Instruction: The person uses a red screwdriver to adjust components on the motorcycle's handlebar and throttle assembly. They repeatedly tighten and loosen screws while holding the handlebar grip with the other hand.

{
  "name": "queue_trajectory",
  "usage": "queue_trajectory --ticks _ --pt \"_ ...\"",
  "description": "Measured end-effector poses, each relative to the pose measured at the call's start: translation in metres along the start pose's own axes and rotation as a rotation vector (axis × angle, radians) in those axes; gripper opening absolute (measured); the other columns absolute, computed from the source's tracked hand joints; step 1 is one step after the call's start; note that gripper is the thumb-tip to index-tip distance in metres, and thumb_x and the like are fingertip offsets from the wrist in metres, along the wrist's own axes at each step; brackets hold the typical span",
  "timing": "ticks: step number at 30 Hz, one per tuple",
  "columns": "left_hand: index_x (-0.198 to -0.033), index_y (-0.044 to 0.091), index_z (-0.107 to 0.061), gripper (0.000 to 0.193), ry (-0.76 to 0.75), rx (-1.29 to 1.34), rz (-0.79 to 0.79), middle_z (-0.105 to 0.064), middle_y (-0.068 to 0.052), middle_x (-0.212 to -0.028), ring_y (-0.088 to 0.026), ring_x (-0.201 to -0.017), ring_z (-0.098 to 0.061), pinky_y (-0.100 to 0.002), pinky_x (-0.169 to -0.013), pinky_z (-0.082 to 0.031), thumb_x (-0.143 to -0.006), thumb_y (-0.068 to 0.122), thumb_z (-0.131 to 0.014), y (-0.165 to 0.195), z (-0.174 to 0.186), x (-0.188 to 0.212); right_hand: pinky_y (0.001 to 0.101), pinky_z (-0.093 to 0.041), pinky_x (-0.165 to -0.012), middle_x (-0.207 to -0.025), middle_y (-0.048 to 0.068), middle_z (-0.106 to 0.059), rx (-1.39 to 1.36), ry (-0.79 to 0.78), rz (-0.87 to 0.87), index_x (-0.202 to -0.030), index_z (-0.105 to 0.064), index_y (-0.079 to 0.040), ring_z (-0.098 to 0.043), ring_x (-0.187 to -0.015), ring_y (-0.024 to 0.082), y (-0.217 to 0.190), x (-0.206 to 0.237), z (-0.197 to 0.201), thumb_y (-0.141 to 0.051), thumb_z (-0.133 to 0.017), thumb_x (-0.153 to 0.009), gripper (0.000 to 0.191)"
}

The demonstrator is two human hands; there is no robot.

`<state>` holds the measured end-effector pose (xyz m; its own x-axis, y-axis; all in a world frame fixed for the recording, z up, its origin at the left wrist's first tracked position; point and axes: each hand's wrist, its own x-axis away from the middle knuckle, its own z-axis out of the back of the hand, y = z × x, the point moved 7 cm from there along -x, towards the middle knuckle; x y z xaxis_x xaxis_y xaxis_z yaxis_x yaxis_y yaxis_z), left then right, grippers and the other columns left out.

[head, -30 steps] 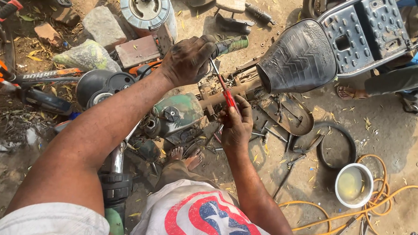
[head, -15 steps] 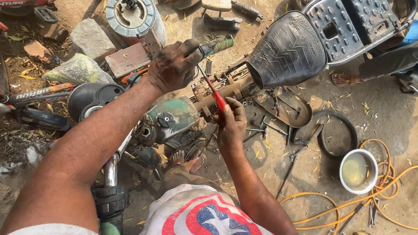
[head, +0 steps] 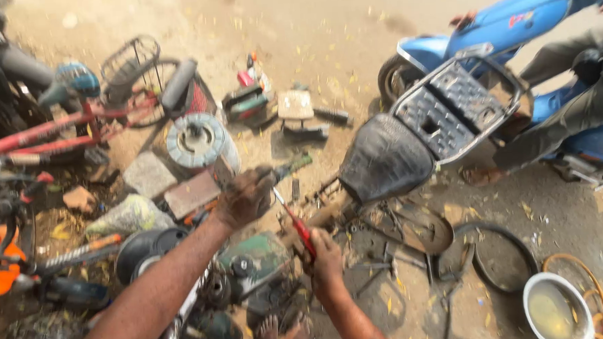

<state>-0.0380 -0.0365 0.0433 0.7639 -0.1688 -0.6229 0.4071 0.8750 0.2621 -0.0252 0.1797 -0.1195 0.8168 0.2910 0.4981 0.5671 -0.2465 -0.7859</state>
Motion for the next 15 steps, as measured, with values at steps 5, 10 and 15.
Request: queue_trajectory --ticks 5,10,15 --pt "-0.104 0.005 -0.057 0.023 0.072 0.001 0.002 -0.065 -0.017 -0.113 -0.035 -0.081 -0.069 -0.046 -0.07 -0.057 -0.081 0.001 -0.062 0.01 0.019 -0.012 0.0278 -0.033 -0.04 -0.059 0.005 -0.058 -0.062 0.048 0.174 -0.11 -0.073 -0.003 -0.046 -0.044 0.012 -0.003 -0.027 -0.003 -0.012 -0.078 -0.086 0.027" --pt "-0.101 0.006 -0.059 0.023 0.043 0.052 0.07 -0.066 -0.017 -0.111 -0.037 -0.08 -0.069 -0.047 -0.068 -0.057 -0.079 0.001 -0.061 0.008 0.015 -0.011 0.0285 -0.036 -0.041 -0.061 0.006 -0.06 -0.077 0.05 0.145 -0.113 -0.072 -0.002 -0.049 -0.045 0.013 -0.031 -0.056 -0.021 -0.015 -0.077 -0.087 0.03" --pt "-0.1 0.008 -0.06 0.02 0.002 0.032 0.133 -0.067 -0.014 -0.108 -0.035 -0.081 -0.07 -0.047 -0.069 -0.058 -0.081 0.001 -0.062 -0.001 0.006 -0.012 0.0293 -0.038 -0.043 -0.064 0.008 -0.062 -0.079 0.047 0.096 -0.116 -0.07 0.0 -0.051 -0.046 0.014 -0.064 -0.06 -0.032 -0.017 -0.076 -0.088 0.033"
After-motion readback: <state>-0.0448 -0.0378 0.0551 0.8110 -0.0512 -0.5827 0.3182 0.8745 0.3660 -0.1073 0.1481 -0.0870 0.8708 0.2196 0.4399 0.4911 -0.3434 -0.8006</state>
